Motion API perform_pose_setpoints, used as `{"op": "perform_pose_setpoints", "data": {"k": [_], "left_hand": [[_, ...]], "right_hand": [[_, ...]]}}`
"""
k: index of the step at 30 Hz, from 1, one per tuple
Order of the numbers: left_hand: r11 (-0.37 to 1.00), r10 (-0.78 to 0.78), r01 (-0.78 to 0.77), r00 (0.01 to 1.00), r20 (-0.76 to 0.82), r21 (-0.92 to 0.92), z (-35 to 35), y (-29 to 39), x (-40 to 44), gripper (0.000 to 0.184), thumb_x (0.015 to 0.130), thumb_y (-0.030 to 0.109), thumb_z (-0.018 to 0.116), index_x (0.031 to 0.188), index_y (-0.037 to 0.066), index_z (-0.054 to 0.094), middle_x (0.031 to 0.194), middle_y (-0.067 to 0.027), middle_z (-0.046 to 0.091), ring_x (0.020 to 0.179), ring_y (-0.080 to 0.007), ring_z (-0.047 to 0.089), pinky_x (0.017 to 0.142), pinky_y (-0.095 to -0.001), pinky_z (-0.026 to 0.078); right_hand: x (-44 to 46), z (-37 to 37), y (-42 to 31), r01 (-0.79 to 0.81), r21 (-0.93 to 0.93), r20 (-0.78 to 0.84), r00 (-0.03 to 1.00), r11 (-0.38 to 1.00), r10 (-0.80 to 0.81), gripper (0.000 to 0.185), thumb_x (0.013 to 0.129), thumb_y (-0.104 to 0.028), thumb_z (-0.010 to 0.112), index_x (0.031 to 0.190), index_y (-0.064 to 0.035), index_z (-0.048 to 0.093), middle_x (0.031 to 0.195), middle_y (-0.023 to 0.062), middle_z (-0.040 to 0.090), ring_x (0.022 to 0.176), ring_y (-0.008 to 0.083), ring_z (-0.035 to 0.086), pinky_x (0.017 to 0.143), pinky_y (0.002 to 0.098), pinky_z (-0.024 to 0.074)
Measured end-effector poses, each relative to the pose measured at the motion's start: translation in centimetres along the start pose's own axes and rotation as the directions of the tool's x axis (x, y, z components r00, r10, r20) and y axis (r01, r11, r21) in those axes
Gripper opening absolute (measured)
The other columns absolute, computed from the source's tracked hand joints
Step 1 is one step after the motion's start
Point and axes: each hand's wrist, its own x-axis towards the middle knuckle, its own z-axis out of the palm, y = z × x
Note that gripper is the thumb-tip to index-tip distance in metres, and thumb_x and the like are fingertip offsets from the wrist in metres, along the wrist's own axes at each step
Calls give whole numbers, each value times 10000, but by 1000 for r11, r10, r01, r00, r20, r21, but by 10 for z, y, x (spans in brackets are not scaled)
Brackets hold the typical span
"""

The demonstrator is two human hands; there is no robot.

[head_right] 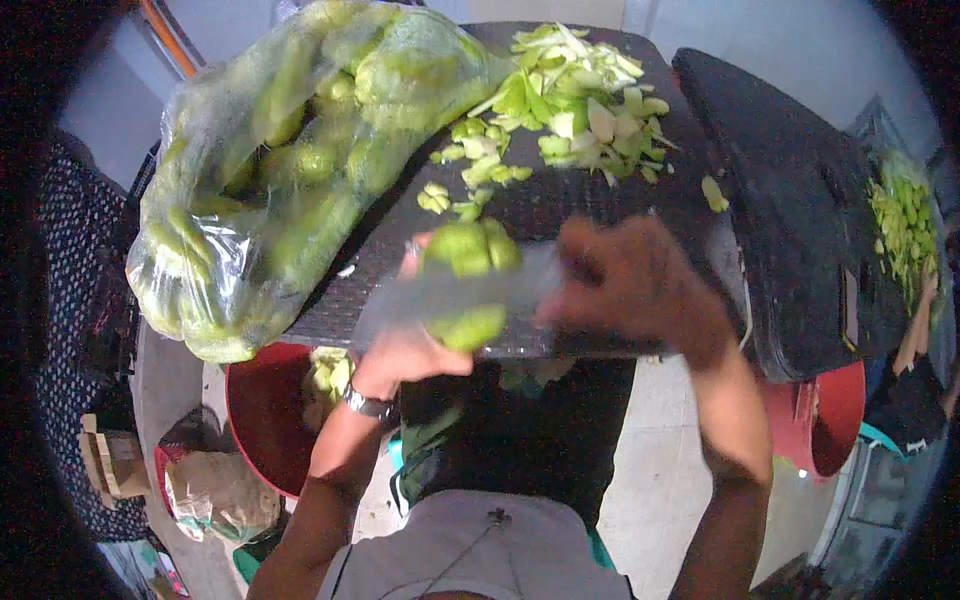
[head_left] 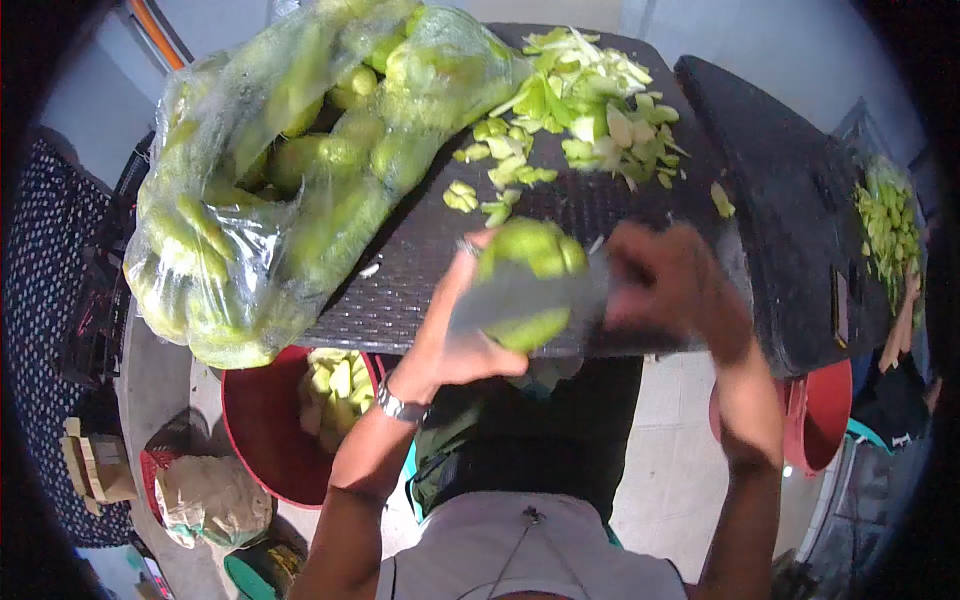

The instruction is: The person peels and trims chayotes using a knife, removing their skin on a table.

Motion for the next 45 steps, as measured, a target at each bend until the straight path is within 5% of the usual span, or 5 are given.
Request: {"op": "perform_pose_setpoints", "data": {"k": [5, 14, 25, 38, 45], "left_hand": [[993, -52, 47, 998, -45, -111, 2, 4, 2, 1027, 540, 37, 915, 1440, 26, 421, 1327, -63, 581, 1201, -173, 579, 1072, -345, 455], [826, -203, 247, 969, 143, -507, 8, 8, 10, 904, 770, 246, 926, 1507, 81, 429, 1302, -96, 613, 1210, -224, 613, 1055, -419, 507], [-113, -205, 165, 961, 186, -980, 28, 2, 13, 759, 1015, 685, 431, 1409, 46, 548, 1308, -196, 654, 1220, -448, 609, 1040, -596, 515], [606, -165, 221, 975, 150, -764, 46, 31, -39, 875, 821, 356, 826, 1518, 35, 405, 1437, -146, 569, 1291, -263, 587, 1104, -441, 477], [400, -241, 260, 955, 173, -879, 31, 11, -20, 938, 657, 53, 888, 1472, -3, 427, 1297, -187, 624, 1091, -345, 691, 910, -479, 603]], "right_hand": [[-9, 35, 50, 111, -409, -231, 948, 906, -220, 395, 847, -205, 751, 1230, -275, 684, 955, 79, 628, 656, 292, 618, 538, 430, 493], [5, 35, 9, -539, 712, 249, 793, 450, 556, 673, 1031, -678, 430, 1115, -57, 676, 533, -22, 453, 429, 80, 439, 406, 282, 331], [-27, 70, -40, -265, 953, 131, 799, 148, 587, 498, 1051, -519, 521, 1216, -65, 639, 547, -55, 448, 402, 36, 381, 384, 221, 303], [-24, 81, -34, 8, 994, 45, 889, -113, 456, 794, 760, -332, 937, 1389, -24, 563, 781, -41, 625, 615, 32, 571, 561, 242, 494], [-19, 37, -37, -318, 661, -205, 794, 680, 572, 574, 851, -481, 835, 1191, -60, 644, 627, -29, 561, 527, 123, 599, 472, 308, 455]]}}
